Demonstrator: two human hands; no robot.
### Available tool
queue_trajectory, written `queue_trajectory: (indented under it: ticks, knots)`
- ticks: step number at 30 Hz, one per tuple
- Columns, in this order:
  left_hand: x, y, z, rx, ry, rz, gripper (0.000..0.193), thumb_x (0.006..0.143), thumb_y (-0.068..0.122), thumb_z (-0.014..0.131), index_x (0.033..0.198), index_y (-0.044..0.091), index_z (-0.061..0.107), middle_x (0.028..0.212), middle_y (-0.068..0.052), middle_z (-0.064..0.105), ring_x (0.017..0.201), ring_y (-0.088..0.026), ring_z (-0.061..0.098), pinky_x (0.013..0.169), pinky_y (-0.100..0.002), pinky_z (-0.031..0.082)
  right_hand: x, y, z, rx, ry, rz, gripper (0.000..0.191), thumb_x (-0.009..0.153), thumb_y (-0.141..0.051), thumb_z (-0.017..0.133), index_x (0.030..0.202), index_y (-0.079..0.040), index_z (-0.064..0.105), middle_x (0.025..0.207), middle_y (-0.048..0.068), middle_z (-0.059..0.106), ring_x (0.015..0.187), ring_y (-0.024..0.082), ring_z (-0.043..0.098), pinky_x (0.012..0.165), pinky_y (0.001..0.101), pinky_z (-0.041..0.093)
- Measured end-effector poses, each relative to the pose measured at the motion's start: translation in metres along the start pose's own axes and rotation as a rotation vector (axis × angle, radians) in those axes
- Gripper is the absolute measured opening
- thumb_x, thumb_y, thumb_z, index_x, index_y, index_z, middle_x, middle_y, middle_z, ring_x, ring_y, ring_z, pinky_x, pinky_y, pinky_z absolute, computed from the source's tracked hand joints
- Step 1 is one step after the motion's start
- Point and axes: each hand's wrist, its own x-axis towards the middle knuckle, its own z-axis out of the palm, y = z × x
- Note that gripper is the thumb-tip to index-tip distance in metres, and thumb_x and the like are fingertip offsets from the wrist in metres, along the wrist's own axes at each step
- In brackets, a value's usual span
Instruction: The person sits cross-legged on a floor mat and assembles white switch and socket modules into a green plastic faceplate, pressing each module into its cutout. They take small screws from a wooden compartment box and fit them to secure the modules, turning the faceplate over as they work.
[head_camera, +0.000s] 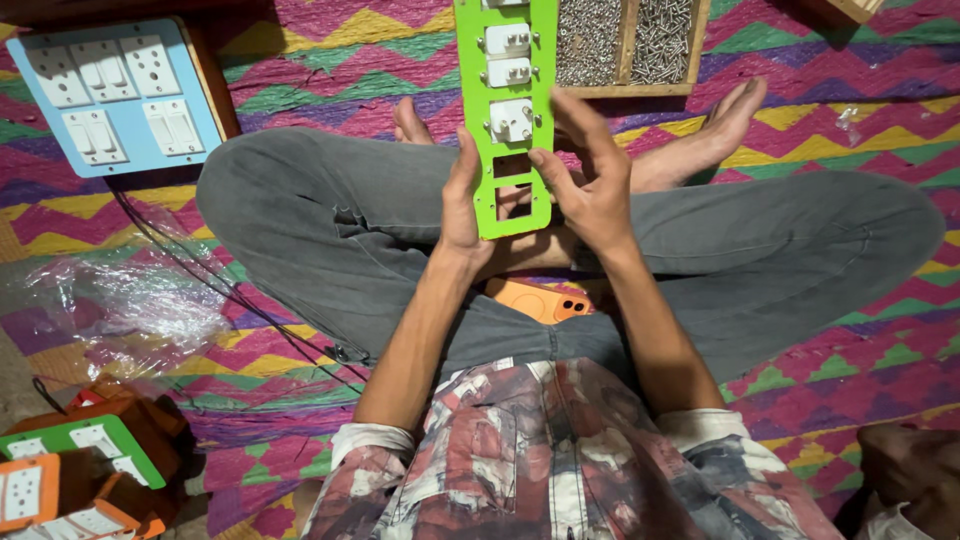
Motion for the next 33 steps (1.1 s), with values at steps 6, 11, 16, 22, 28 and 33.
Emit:
queue_trajectory:
  ticks: [6,11,16,22,28,33]
  knots:
    - [-0.002,0.005,0.009,0.0,-0.056,0.044,0.074,0.106,0.064,0.045,0.148,0.003,0.049,0.126,-0.016,0.067,0.105,-0.027,0.071,0.085,-0.042,0.064,-0.002,0.003,0.002,0.169,0.082,0.252,0.041,0.101,0.002,0.075,0.127,0.002,0.043,0.14,0.017,0.069,0.097,0.02,0.061,0.083,0.0326,0.049]
    - [-0.002,0.007,0.01,-0.003,-0.023,0.047,0.073,0.103,0.062,0.046,0.147,0.004,0.047,0.128,-0.015,0.066,0.109,-0.027,0.072,0.087,-0.045,0.065,-0.001,0.005,0.0,-0.092,-0.012,0.008,0.04,0.106,0.003,0.076,0.142,-0.001,0.058,0.126,0.014,0.071,0.115,0.022,0.07,0.101,0.0306,0.058]
    - [-0.001,0.006,0.01,0.012,-0.044,0.055,0.073,0.105,0.062,0.046,0.146,0.002,0.049,0.127,-0.017,0.066,0.107,-0.028,0.072,0.087,-0.046,0.065,0.0,0.003,0.0,0.037,0.058,0.122,0.037,0.102,0.0,0.077,0.128,0.002,0.051,0.131,0.016,0.071,0.11,0.02,0.067,0.095,0.0323,0.054]
    - [-0.002,0.004,0.007,0.029,-0.058,0.066,0.075,0.106,0.063,0.045,0.144,-0.001,0.051,0.123,-0.019,0.067,0.102,-0.028,0.073,0.087,-0.044,0.065,0.002,0.001,-0.001,-0.022,0.014,0.051,0.027,0.103,-0.001,0.078,0.12,-0.001,0.057,0.13,0.015,0.073,0.11,0.017,0.071,0.092,0.0289,0.059]
    - [-0.001,0.005,0.01,0.044,-0.032,0.055,0.075,0.105,0.063,0.045,0.143,-0.001,0.051,0.123,-0.018,0.068,0.101,-0.028,0.073,0.087,-0.043,0.065,0.001,0.002,-0.002,-0.104,0.025,0.024,0.033,0.1,-0.001,0.078,0.127,0.003,0.06,0.124,0.016,0.072,0.111,0.017,0.07,0.095,0.0295,0.057]
    - [-0.003,0.005,0.013,0.059,0.007,0.059,0.073,0.103,0.063,0.044,0.143,0.001,0.05,0.123,-0.016,0.067,0.1,-0.028,0.073,0.086,-0.044,0.066,0.002,0.002,-0.001,0.019,0.031,0.035,0.022,0.104,0.0,0.078,0.116,-0.001,0.06,0.125,0.013,0.073,0.105,0.013,0.069,0.092,0.0272,0.057]
